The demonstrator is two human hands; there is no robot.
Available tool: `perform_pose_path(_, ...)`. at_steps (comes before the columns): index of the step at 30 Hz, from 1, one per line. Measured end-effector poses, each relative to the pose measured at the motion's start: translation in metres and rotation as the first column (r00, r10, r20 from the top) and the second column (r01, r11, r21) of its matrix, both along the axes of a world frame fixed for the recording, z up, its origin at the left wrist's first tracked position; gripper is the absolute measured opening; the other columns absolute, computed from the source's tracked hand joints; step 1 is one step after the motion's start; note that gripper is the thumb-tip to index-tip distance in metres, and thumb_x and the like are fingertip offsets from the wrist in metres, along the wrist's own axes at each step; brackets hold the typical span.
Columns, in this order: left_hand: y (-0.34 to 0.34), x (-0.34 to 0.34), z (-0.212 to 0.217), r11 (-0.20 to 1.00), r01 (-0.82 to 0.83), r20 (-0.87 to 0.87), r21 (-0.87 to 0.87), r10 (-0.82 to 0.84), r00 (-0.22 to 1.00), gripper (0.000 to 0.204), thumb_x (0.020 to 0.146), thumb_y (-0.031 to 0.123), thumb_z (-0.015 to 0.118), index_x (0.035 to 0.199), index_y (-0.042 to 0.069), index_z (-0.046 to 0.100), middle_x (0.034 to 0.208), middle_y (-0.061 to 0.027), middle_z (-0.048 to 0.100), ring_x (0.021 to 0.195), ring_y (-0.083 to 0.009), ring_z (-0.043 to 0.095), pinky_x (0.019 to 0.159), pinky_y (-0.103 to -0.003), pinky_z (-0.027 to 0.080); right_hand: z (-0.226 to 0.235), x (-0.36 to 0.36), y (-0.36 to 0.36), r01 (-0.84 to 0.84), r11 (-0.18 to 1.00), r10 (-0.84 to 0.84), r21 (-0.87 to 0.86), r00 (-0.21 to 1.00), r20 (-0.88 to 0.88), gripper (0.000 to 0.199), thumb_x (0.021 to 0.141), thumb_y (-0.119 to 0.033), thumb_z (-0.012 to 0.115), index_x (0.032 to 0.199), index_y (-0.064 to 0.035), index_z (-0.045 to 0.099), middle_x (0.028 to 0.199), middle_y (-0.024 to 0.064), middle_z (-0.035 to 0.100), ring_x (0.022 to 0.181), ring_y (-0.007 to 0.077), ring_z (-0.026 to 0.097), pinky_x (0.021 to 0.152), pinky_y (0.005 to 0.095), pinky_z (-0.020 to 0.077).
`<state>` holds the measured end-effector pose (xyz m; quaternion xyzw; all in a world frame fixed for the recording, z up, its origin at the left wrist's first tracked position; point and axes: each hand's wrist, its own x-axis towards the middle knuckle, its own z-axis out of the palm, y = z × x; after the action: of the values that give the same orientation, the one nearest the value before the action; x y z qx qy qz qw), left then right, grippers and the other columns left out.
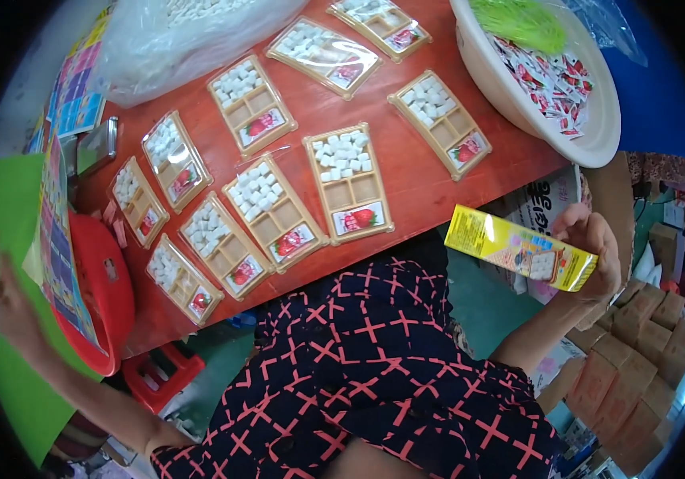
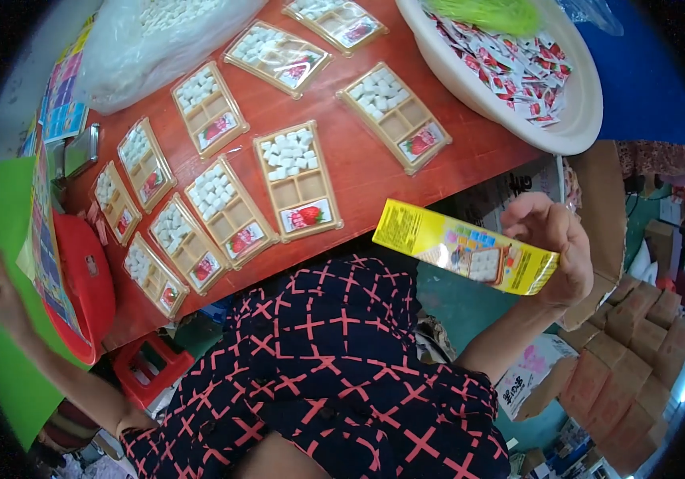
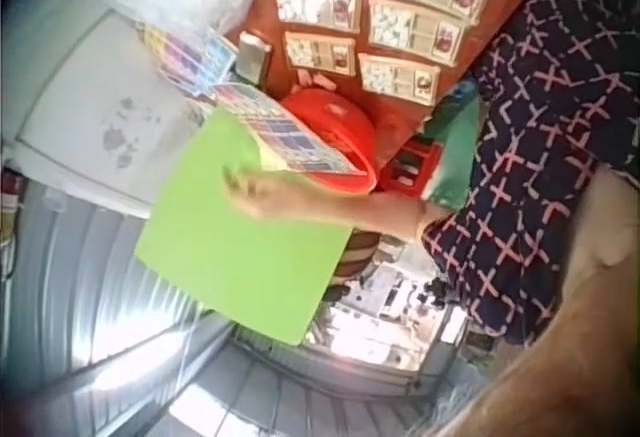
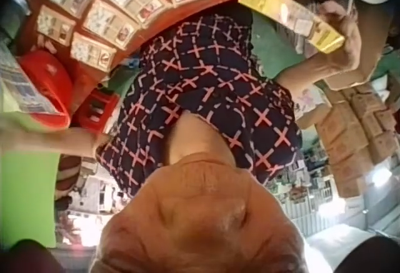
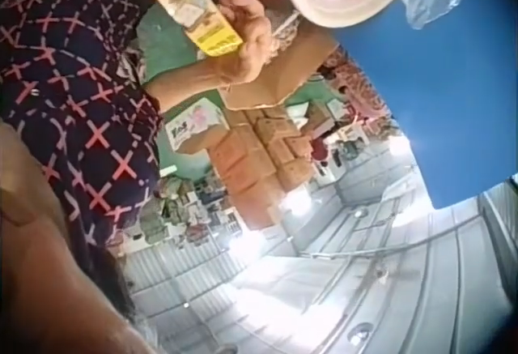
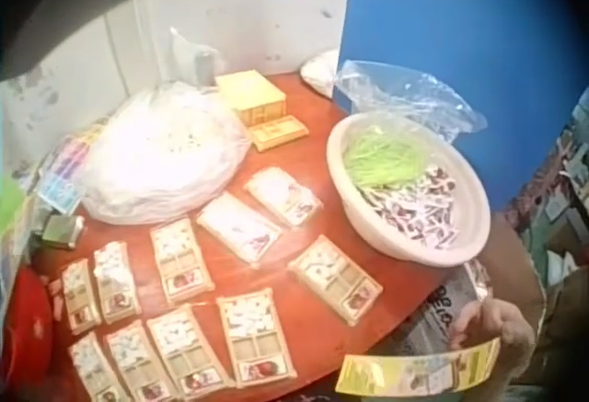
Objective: Packaging small white cubes and pink items into plastic trays and sealing them with adhesive strips.
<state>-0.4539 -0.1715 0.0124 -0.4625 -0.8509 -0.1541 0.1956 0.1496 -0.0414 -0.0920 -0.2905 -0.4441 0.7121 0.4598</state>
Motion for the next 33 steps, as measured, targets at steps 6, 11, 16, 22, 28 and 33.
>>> perform_pose_path(6, 0.082, 0.268, -0.114, 0.596, 0.803, 0.446, 0.024, -0.725, 0.525, 0.029, 0.069, 0.002, 0.061, 0.099, 0.004, 0.057, 0.111, -0.0148, 0.053, 0.104, -0.0305, 0.05, 0.085, -0.038, 0.04, -0.026, 0.05, -0.018, 0.081, 0.997, -0.083, -0.02, 0.989, -0.119, 0.03, 0.072, -0.024, 0.062, 0.065, -0.0077, 0.038, 0.102, 0.025, 0.048, 0.09, 0.0288, 0.054, 0.078, 0.0328, 0.0467)
perform_pose_path(11, 0.088, 0.321, -0.172, 0.593, 0.765, 0.346, -0.251, -0.683, 0.643, 0.059, 0.073, 0.029, 0.063, 0.123, 0.007, 0.042, 0.131, -0.0174, 0.035, 0.122, -0.0378, 0.029, 0.097, -0.05, 0.024, -0.039, 0.069, -0.028, 0.147, 0.988, -0.152, -0.054, 0.981, -0.121, 0.03, 0.072, -0.023, 0.062, 0.066, -0.007, 0.038, 0.102, 0.0244, 0.048, 0.087, 0.0283, 0.054, 0.078, 0.033, 0.0458)
perform_pose_path(16, 0.099, 0.324, -0.188, 0.621, 0.696, 0.313, -0.362, -0.622, 0.718, 0.067, 0.073, 0.034, 0.062, 0.128, 0.008, 0.036, 0.139, -0.0178, 0.022, 0.128, -0.0377, 0.018, 0.099, -0.055, 0.017, -0.048, 0.065, -0.021, 0.112, 0.992, -0.121, -0.054, 0.973, -0.195, 0.028, 0.072, -0.022, 0.061, 0.068, -0.0062, 0.039, 0.102, 0.0255, 0.048, 0.091, 0.0299, 0.054, 0.08, 0.0349, 0.045)
perform_pose_path(22, 0.162, 0.386, -0.191, 0.546, 0.831, 0.31, -0.106, -0.776, 0.549, 0.067, 0.069, 0.038, 0.065, 0.122, 0.005, 0.041, 0.133, -0.0185, 0.031, 0.128, -0.0356, 0.019, 0.098, -0.059, 0.017, -0.046, 0.062, -0.02, 0.16, 0.987, -0.153, 0.028, 0.975, -0.163, 0.028, 0.07, -0.025, 0.061, 0.064, -0.009, 0.039, 0.095, 0.022, 0.051, 0.079, 0.0252, 0.05, 0.068, 0.0311, 0.0415)
perform_pose_path(28, 0.156, 0.393, -0.207, 0.388, 0.915, 0.372, -0.106, -0.838, 0.399, 0.071, 0.067, 0.042, 0.064, 0.121, 0.003, 0.041, 0.132, -0.0154, 0.033, 0.127, -0.0312, 0.024, 0.099, -0.054, 0.019, -0.043, 0.069, -0.032, 0.171, 0.984, -0.168, 0.042, 0.983, -0.079, 0.029, 0.068, -0.025, 0.061, 0.063, -0.0113, 0.036, 0.086, 0.0156, 0.048, 0.07, 0.0206, 0.041, 0.062, 0.0276, 0.0354)
perform_pose_path(33, 0.138, 0.385, -0.202, 0.275, 0.952, 0.452, -0.134, -0.838, 0.306, 0.075, 0.065, 0.041, 0.064, 0.126, 0.006, 0.037, 0.135, -0.0108, 0.032, 0.127, -0.028, 0.026, 0.1, -0.047, 0.022, -0.055, 0.06, -0.017, 0.087, 0.996, -0.086, -0.005, 0.977, -0.195, 0.027, 0.07, -0.027, 0.059, 0.061, -0.0111, 0.039, 0.091, 0.0219, 0.053, 0.078, 0.0272, 0.05, 0.069, 0.0329, 0.0405)
